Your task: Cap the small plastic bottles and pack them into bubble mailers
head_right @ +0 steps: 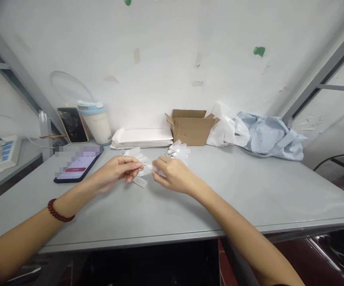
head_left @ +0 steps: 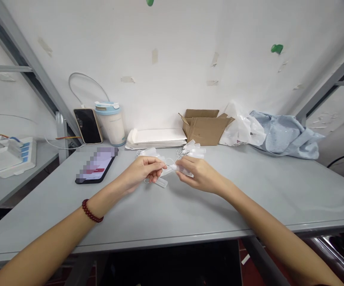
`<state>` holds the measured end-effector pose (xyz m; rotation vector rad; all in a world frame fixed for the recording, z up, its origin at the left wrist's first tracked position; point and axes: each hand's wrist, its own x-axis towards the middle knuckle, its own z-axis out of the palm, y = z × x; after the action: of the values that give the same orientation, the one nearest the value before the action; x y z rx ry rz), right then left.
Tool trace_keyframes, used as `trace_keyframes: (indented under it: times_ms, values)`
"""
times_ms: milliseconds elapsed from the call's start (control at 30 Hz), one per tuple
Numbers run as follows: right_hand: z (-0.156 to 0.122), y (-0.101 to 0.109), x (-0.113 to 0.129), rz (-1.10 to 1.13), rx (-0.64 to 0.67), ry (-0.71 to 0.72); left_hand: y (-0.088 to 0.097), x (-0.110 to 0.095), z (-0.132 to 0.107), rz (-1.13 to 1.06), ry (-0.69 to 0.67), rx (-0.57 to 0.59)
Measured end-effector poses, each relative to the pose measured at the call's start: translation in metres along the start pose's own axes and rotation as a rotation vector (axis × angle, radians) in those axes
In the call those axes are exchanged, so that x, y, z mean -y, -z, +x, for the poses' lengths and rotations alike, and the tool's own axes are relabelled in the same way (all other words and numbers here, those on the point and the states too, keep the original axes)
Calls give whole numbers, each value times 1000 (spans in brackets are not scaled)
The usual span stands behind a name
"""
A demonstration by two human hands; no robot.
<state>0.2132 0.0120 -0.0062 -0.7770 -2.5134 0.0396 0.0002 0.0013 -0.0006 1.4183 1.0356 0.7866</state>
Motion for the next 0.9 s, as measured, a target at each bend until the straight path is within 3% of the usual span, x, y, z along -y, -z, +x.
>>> trace_keyframes:
  times_ms: [233,533,900]
  values:
    - [0,0,0,25,46,11,2,4,2,72,-29,15]
    - [0,-9,3,82,-12,22,-1,1,0,51,-38,5]
    - [-2,-18,0,-7,-4,69,-5,5,1,99,-34,-18]
